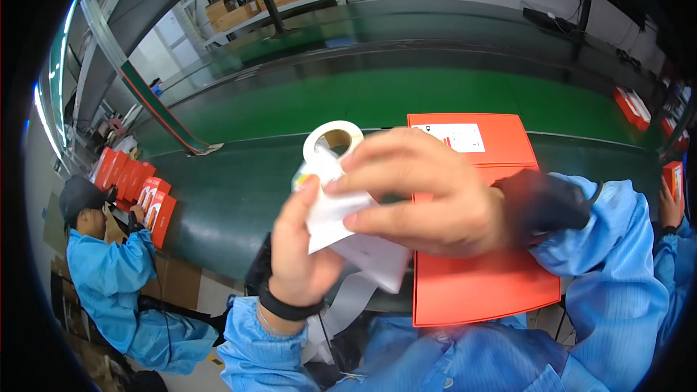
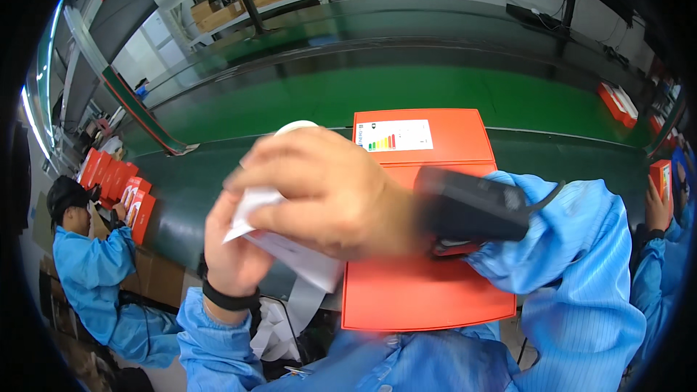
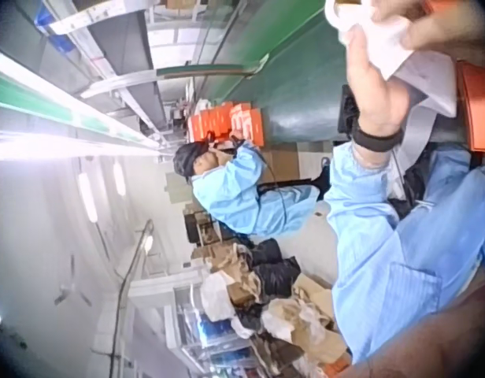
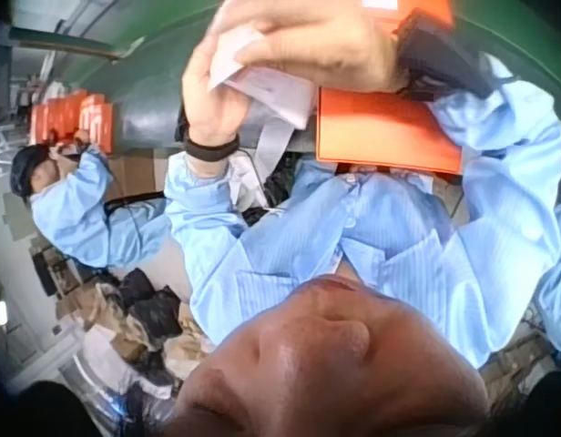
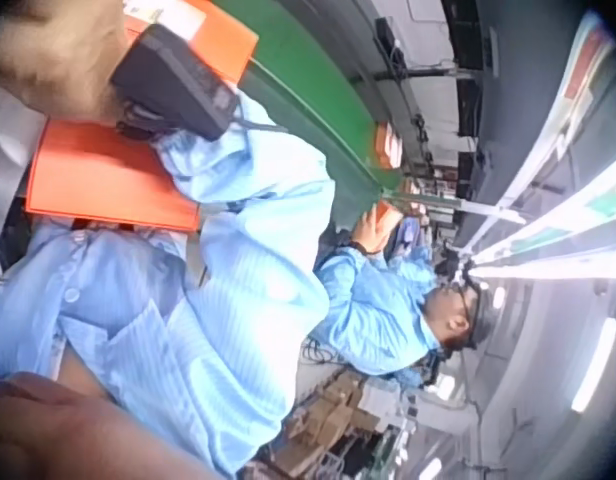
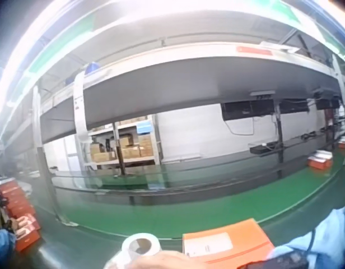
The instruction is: The recorder is applying energy labels to orange product boxes on an assembly line.
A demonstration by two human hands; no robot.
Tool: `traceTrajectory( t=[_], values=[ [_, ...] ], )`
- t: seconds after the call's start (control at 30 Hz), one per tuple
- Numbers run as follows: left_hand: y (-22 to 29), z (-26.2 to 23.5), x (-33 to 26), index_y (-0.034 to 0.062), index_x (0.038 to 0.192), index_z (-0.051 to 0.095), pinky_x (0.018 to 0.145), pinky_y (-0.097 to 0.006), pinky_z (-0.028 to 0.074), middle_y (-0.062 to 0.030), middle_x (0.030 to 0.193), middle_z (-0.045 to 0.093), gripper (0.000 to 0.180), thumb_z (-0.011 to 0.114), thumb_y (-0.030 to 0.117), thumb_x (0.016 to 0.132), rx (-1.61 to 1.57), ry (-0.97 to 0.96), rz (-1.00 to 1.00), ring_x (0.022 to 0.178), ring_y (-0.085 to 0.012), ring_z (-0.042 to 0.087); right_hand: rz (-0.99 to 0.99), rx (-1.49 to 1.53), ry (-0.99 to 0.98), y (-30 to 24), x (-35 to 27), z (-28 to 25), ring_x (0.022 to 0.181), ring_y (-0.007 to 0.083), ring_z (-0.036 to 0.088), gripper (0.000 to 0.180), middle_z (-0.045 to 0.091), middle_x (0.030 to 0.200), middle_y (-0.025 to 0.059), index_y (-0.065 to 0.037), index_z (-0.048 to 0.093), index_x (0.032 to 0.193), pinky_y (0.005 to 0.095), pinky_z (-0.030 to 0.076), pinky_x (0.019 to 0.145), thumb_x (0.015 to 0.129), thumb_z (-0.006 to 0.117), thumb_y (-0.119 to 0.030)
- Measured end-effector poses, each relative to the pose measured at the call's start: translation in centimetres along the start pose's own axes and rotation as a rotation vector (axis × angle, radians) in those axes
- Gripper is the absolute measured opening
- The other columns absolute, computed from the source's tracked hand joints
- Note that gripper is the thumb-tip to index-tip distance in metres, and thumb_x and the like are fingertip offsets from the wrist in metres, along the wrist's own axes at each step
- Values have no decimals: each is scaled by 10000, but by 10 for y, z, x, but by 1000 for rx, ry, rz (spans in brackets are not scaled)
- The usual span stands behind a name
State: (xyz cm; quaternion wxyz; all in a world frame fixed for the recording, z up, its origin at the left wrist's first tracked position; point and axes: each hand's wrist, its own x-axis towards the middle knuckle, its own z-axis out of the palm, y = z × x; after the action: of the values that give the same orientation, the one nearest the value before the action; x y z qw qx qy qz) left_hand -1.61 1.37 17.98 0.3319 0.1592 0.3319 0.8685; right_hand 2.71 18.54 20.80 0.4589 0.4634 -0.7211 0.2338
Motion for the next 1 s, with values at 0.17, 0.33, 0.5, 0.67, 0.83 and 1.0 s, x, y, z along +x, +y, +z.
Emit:
traceTrajectory(
  t=[0.17, 0.33, 0.5, 0.67, 0.83, 1.0],
  values=[
    [52, -66, 23, -24, 1214, 394, 925, -383, 406, -180, 1158, 514, 433, 392, 259, 888, 3, -294, 138, 1048, -274, 524, 557, 522, 186, -8, 26, -45, 979, 264, 557, 243, 513, 1123, 182, -21, 448, 1106, 366, 459, 831, 873, 480, -84],
    [76, -68, 27, -34, 1262, 337, 961, -393, 393, -228, 1112, 516, 443, 367, 89, 837, 233, -130, 161, 997, -285, 555, 1113, 769, -164, 4, -4, -82, 759, 73, 564, 308, 586, 946, 56, -54, 430, 1170, 206, 471, 667, 873, 496, -96],
    [23, -53, 13, -72, 1013, 536, 758, -356, 490, -192, 824, 627, 323, 593, 91, 740, 518, -177, 43, 746, -248, 623, 1187, 630, -746, 20, -26, -78, 690, 79, 474, 563, 521, 767, 19, -142, 254, 1376, 248, 404, 612, 848, 410, -26],
    [-26, -42, -2, -52, 889, 608, 782, -342, 465, -156, 880, 637, 187, 572, 106, 796, 693, -230, 134, 868, -228, 594, 1253, 552, -916, 28, -17, -63, 608, 111, 473, 640, 498, 675, 40, -151, 131, 1406, 255, 397, 578, 830, 385, -33],
    [-50, -39, -6, -27, 849, 609, 809, -388, 450, -177, 912, 636, 185, 590, 148, 791, 841, -301, 352, 933, -273, 558, 1212, 481, -1051, 33, -12, -56, 701, 128, 539, 674, 539, 756, 54, -246, 123, 1404, 270, 452, 663, 848, 442, -37],
    [-52, -46, -2, -26, 904, 618, 819, -350, 453, -134, 982, 631, 163, 535, -32, 764, 870, -417, 411, 952, -253, 566, 1205, 509, -1058, 36, -12, -56, 717, 150, 529, 667, 543, 763, 71, -219, 119, 1406, 283, 432, 669, 841, 427, -44]
  ],
)
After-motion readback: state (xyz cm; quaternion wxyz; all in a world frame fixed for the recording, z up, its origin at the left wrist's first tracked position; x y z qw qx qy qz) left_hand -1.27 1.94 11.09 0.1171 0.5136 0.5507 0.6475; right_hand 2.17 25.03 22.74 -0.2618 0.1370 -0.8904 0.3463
